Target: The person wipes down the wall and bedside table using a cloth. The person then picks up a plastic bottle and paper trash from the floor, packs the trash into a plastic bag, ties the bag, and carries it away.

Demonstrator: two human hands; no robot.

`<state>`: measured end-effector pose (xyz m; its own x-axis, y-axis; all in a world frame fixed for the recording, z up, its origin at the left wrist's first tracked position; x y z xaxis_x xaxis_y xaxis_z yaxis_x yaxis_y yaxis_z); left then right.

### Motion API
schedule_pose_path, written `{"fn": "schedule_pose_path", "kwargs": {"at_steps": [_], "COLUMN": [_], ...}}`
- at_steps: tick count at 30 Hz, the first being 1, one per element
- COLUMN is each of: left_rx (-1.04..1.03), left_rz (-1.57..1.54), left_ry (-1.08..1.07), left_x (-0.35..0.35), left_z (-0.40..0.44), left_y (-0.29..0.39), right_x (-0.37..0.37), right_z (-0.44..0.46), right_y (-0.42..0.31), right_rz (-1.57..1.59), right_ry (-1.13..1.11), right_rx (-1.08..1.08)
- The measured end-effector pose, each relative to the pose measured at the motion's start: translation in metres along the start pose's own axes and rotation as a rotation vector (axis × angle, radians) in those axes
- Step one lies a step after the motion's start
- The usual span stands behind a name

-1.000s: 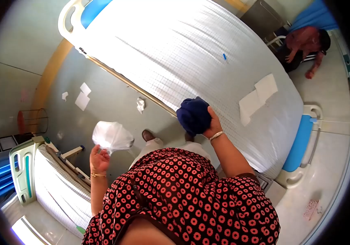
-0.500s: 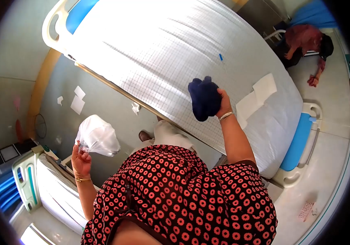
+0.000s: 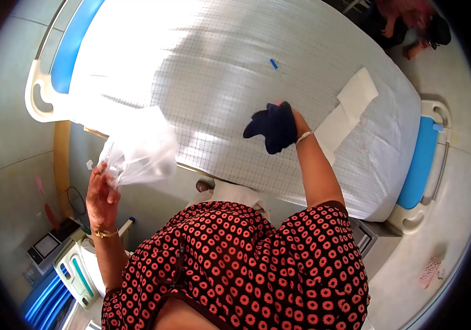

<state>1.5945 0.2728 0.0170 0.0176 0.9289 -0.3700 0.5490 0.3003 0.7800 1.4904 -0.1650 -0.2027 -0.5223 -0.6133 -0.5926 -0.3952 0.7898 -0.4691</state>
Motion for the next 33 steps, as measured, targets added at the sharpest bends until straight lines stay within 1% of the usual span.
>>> {"fn": "schedule_pose_path", "kwargs": {"at_steps": [3, 5, 6, 7, 9, 10, 12, 13, 14, 15, 16, 17, 18, 19, 20, 21, 22, 23, 24, 25, 26, 27, 28, 29, 30, 31, 32, 33], "left_rx": [0.033, 0.115, 0.136, 0.189, 0.298, 0.303, 0.243, 0.249, 0.158, 0.066, 0.071, 0.069, 0.09, 0.11, 0.025, -0.026, 0.026, 0.078, 0.079, 0.067, 0.054, 0.054, 0.089, 0.122, 0.145, 0.144, 0.159, 0.171], "left_rz": [0.155, 0.226, 0.202, 0.174, 0.116, 0.12, 0.208, 0.211, 0.347, 0.484, 0.484, 0.456, 0.353, 0.249, 0.209, 0.22, 0.257, 0.293, 0.3, 0.484, 0.664, 0.665, 0.314, -0.039, -0.1, -0.103, -0.175, -0.248], "left_ry": [-0.011, -0.079, -0.127, -0.124, -0.15, -0.147, -0.07, -0.066, -0.061, -0.059, -0.161, -0.255, -0.365, -0.469, -0.547, -0.535, -0.462, -0.391, -0.387, -0.268, -0.147, -0.147, -0.075, 0.0, -0.058, -0.047, -0.128, -0.209], "left_x": [-0.04, -0.064, -0.073, -0.076, -0.091, -0.097, -0.103, -0.109, -0.116, -0.12, -0.129, -0.133, -0.141, -0.147, -0.144, -0.151, -0.146, -0.138, -0.129, -0.107, -0.093, -0.093, -0.092, -0.089, -0.081, -0.074, -0.076, -0.078], "left_z": [0.038, 0.062, 0.073, 0.083, 0.096, 0.1, 0.106, 0.103, 0.101, 0.099, 0.093, 0.087, 0.079, 0.069, 0.062, 0.059, 0.055, 0.049, 0.047, 0.05, 0.053, 0.054, 0.056, 0.057, 0.056, 0.056, 0.055, 0.054], "left_y": [-0.011, -0.03, -0.043, -0.056, -0.069, -0.072, -0.071, -0.074, -0.069, -0.065, -0.069, -0.075, -0.081, -0.086, -0.09, -0.085, -0.087, -0.088, -0.089, -0.092, -0.089, -0.089, -0.088, -0.088, -0.093, -0.092, -0.092, -0.09], "right_x": [0.011, 0.029, 0.014, 0.019, 0.025, 0.028, -0.031, -0.068, -0.104, -0.13, -0.156, -0.173, -0.19, -0.205, -0.21, -0.218, -0.229, -0.242, -0.251, -0.255, -0.256, -0.263, -0.268, -0.26, -0.245, -0.212, -0.18, -0.13], "right_z": [0.03, 0.046, 0.04, 0.049, 0.062, 0.067, 0.062, 0.052, 0.04, 0.028, 0.016, 0.007, -0.002, -0.009, -0.001, 0.003, -0.004, -0.013, -0.016, -0.018, -0.017, -0.018, -0.017, -0.015, -0.009, 0.003, 0.016, 0.044], "right_y": [-0.019, -0.047, -0.061, -0.062, -0.067, -0.067, -0.048, -0.04, -0.036, -0.035, -0.034, -0.031, -0.029, -0.009, 0.002, 0.009, 0.011, 0.009, 0.021, 0.027, 0.025, 0.022, 0.019, 0.003, -0.016, -0.039, -0.067, -0.085], "right_rz": [0.027, -0.408, -0.854, -0.85, -0.726, -0.683, -0.293, -0.095, 0.107, -0.216, -0.526, -0.515, -0.499, 0.365, 0.258, 0.15, 0.001, -0.22, -0.282, -0.346, -0.342, -0.394, -0.446, -0.652, -0.859, -0.97, -1.078, -1.357], "right_ry": [0.027, 0.162, 0.274, 0.275, 0.276, 0.276, -0.091, -0.269, -0.443, -0.522, -0.577, -0.493, -0.41, -0.313, -0.292, -0.271, -0.228, -0.166, -0.133, -0.098, -0.099, -0.171, -0.244, -0.203, -0.162, 0.047, 0.225, 0.51], "right_rx": [0.009, 0.303, 0.256, 0.251, 0.304, 0.32, 0.233, 0.186, 0.141, 0.258, 0.406, 0.345, 0.285, -0.12, -0.041, 0.039, 0.174, 0.371, 0.414, 0.458, 0.457, 0.482, 0.505, 0.646, 0.781, 0.977, 0.958, 0.744]}}
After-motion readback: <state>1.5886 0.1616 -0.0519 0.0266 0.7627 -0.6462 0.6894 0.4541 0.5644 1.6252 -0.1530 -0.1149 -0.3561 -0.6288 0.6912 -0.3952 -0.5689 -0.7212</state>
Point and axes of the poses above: each hand's wrist, its own z-axis towards the middle knuckle, its own x-axis out of the back of the hand, y = z × x, the point moved 8 cm from there along z, towards the middle knuckle
